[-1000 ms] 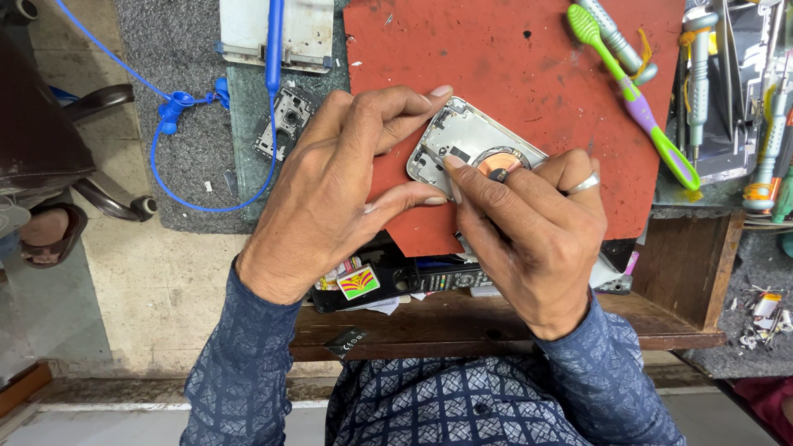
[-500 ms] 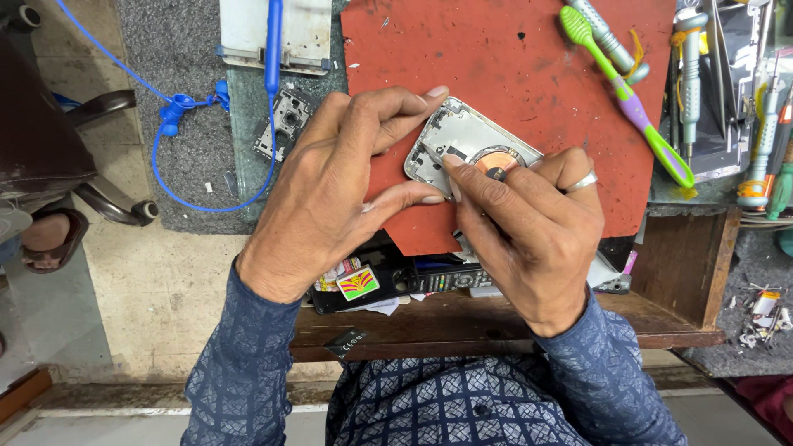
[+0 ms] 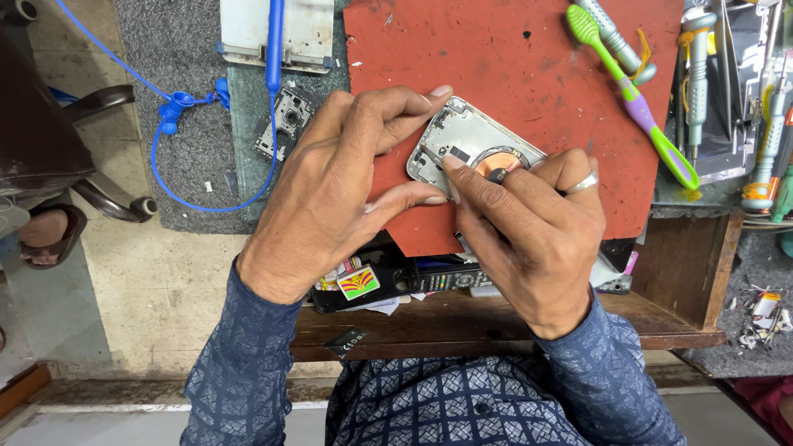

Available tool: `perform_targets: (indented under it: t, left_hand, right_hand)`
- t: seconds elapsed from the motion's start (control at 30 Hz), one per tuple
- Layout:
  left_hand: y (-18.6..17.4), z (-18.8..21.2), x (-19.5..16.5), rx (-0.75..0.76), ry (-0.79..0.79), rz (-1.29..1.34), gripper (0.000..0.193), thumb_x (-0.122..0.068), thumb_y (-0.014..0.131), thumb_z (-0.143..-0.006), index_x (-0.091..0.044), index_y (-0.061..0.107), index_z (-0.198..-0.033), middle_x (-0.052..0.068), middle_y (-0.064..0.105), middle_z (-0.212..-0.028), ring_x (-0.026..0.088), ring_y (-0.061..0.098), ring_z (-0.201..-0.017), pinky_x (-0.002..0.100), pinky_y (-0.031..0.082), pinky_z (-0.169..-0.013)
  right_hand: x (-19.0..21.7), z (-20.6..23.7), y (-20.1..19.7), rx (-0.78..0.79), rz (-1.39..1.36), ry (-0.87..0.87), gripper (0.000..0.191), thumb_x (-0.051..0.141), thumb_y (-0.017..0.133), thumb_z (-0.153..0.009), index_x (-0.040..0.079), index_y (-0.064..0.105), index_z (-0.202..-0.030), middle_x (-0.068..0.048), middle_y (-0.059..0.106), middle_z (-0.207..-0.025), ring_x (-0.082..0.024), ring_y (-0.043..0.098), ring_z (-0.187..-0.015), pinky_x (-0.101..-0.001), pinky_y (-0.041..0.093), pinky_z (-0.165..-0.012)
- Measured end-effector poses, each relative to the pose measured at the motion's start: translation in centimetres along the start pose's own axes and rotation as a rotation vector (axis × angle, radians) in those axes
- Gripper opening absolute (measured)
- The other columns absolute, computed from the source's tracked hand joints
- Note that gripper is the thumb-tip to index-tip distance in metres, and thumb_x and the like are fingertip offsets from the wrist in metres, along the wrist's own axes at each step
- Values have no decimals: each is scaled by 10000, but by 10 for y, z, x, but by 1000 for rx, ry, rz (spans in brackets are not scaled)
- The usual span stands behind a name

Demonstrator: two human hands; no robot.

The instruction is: The person cleans the back of a disassembled smartphone with a toothbrush, then uses tweezers to remove small components from the camera area. They also handle a white phone back cover and a green phone case.

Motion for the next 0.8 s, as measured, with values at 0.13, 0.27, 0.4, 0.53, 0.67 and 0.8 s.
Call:
perform_targets:
  t: [0.13, 0.27, 0.4, 0.53, 0.67, 0.8]
  left_hand:
    - [-1, 0, -1, 10, -8, -4, 693, -222, 893, -871, -12, 477, -1383, 55, 665, -1433, 258, 607, -1207, 361, 526, -1053]
    - [-2, -1, -3, 9, 7, -20, 694, -223, 893, -869, -15, 470, -1380, 56, 674, -1415, 265, 606, -1199, 360, 521, -1043]
    - [-3, -2, -5, 11, 2, -23, 702, -223, 894, -866, -13, 464, -1380, 58, 676, -1416, 267, 605, -1185, 359, 522, -1033]
    - [-1, -3, -6, 12, -2, -29, 702, -219, 893, -867, -8, 464, -1382, 55, 672, -1420, 262, 606, -1179, 363, 525, -1035]
    - [-1, -3, -5, 9, -2, -25, 703, -220, 896, -857, -5, 473, -1376, 56, 663, -1426, 264, 604, -1173, 361, 528, -1034]
    - [-1, -2, -4, 16, -2, -23, 703, -214, 896, -859, -8, 476, -1383, 52, 663, -1422, 263, 604, -1182, 360, 527, -1038]
  right_hand:
    - [-2, -1, -2, 1, -7, -13, 376, 64, 872, -897, 131, 772, -1253, 28, 586, -841, -198, 453, -838, -345, 350, -771]
    - [-2, 0, -3, 2, -19, -7, 384, 60, 873, -872, 128, 776, -1237, 26, 578, -818, -200, 446, -819, -376, 352, -803]
    - [-2, 1, -4, -9, -34, -1, 375, 59, 880, -880, 135, 776, -1233, 26, 570, -814, -196, 452, -822, -347, 351, -753]
    - [-4, 1, -4, -10, -51, 30, 369, 46, 871, -894, 139, 776, -1239, 31, 575, -825, -184, 452, -794, -335, 369, -757]
    - [-3, 0, -3, -22, -42, 11, 357, 52, 872, -895, 135, 775, -1228, 23, 595, -841, -196, 451, -824, -346, 351, -753]
    - [-3, 0, -2, -13, -27, 1, 350, 73, 887, -886, 138, 781, -1214, 31, 585, -813, -193, 445, -802, -361, 345, -759]
Point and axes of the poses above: each hand's wrist, its own z-axis away from the middle knuckle, its own y-axis out of the palm, x = y × z, the point moved 3 cm from there along -z, towards the middle knuckle
